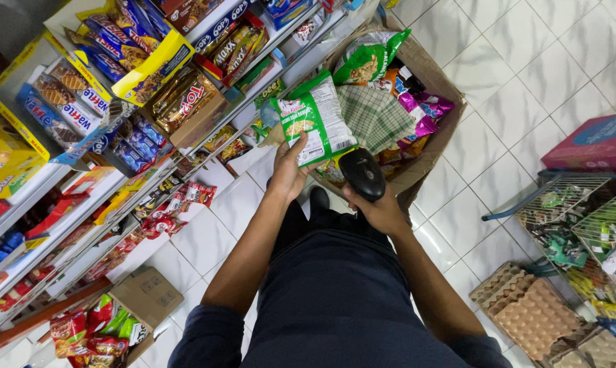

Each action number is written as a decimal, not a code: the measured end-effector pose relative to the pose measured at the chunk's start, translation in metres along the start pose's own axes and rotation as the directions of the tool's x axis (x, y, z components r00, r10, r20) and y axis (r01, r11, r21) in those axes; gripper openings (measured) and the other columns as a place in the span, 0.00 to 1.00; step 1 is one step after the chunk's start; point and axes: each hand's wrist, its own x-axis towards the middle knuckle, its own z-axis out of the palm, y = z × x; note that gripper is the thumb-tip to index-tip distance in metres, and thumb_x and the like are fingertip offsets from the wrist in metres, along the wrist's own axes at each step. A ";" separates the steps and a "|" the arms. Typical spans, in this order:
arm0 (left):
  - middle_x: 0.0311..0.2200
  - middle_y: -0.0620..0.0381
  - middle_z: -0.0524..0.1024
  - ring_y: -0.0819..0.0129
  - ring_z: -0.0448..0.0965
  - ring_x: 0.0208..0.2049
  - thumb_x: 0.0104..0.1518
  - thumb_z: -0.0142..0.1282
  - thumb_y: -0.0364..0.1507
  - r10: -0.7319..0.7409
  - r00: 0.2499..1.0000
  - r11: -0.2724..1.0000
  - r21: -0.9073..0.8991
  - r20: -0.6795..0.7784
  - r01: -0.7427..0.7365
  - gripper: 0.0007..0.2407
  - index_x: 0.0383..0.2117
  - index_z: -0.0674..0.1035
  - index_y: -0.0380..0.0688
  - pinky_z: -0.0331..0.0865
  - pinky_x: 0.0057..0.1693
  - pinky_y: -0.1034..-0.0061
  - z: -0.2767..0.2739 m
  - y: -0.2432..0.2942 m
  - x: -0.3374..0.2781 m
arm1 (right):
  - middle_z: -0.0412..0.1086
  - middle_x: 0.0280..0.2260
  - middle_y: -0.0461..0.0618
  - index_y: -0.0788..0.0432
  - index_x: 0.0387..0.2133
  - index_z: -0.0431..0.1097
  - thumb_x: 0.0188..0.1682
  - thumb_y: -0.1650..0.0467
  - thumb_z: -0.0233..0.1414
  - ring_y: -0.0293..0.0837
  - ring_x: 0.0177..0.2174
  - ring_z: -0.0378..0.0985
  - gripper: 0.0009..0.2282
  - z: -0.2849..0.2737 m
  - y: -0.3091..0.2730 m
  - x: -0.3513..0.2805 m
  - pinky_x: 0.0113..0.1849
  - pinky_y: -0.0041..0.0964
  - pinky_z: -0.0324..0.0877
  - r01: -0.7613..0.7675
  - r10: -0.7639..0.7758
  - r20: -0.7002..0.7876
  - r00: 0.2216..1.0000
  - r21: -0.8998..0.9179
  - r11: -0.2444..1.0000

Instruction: The person takes various snack bags out of a cardboard box, wipes them with a cloth sprayed from a bottle, and scans their barcodes using a handheld scanner.

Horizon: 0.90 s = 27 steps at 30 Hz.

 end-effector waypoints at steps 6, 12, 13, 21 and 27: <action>0.48 0.50 0.80 0.61 0.82 0.48 0.64 0.53 0.34 -0.015 0.999 1.000 0.006 -0.031 0.015 0.15 0.52 0.74 0.39 0.78 0.54 0.58 0.000 -0.001 -0.005 | 0.75 0.32 0.46 0.64 0.41 0.72 0.49 0.72 0.60 0.35 0.26 0.76 0.10 0.004 0.004 0.001 0.29 0.31 0.74 0.001 0.001 -0.040 0.999 0.073 0.997; 0.48 0.52 0.79 0.61 0.81 0.49 0.64 0.57 0.33 0.083 0.994 0.986 0.149 -0.064 -0.073 0.15 0.52 0.74 0.38 0.78 0.55 0.60 -0.006 -0.010 -0.001 | 0.74 0.31 0.49 0.66 0.45 0.74 0.54 0.74 0.60 0.37 0.29 0.75 0.09 0.002 0.004 0.010 0.33 0.33 0.72 0.086 -0.075 -0.165 0.984 0.062 0.994; 0.48 0.52 0.79 0.62 0.80 0.50 0.65 0.55 0.34 0.148 0.988 0.961 0.242 -0.051 -0.132 0.16 0.53 0.75 0.36 0.75 0.56 0.63 -0.004 -0.011 -0.002 | 0.74 0.34 0.48 0.66 0.46 0.73 0.52 0.74 0.60 0.36 0.32 0.76 0.11 0.004 -0.001 0.013 0.34 0.33 0.74 0.120 -0.103 -0.199 0.975 0.074 0.990; 0.66 0.38 0.65 0.43 0.61 0.68 0.75 0.41 0.35 0.491 0.739 0.252 0.737 0.461 -0.627 0.19 0.63 0.71 0.34 0.52 0.71 0.60 0.058 0.025 -0.027 | 0.70 0.54 0.47 0.65 0.56 0.65 0.48 0.74 0.61 0.38 0.49 0.74 0.22 0.033 -0.053 0.054 0.51 0.34 0.72 0.391 -0.336 -0.295 0.895 0.150 0.908; 0.64 0.45 0.69 0.52 0.70 0.66 0.66 0.56 0.29 0.600 0.642 0.110 0.746 0.477 -0.657 0.19 0.62 0.73 0.39 0.63 0.70 0.62 0.084 0.082 -0.057 | 0.71 0.54 0.55 0.66 0.59 0.66 0.48 0.77 0.63 0.44 0.50 0.75 0.24 0.019 -0.053 0.085 0.54 0.39 0.70 0.332 -0.263 -0.270 0.926 0.254 0.909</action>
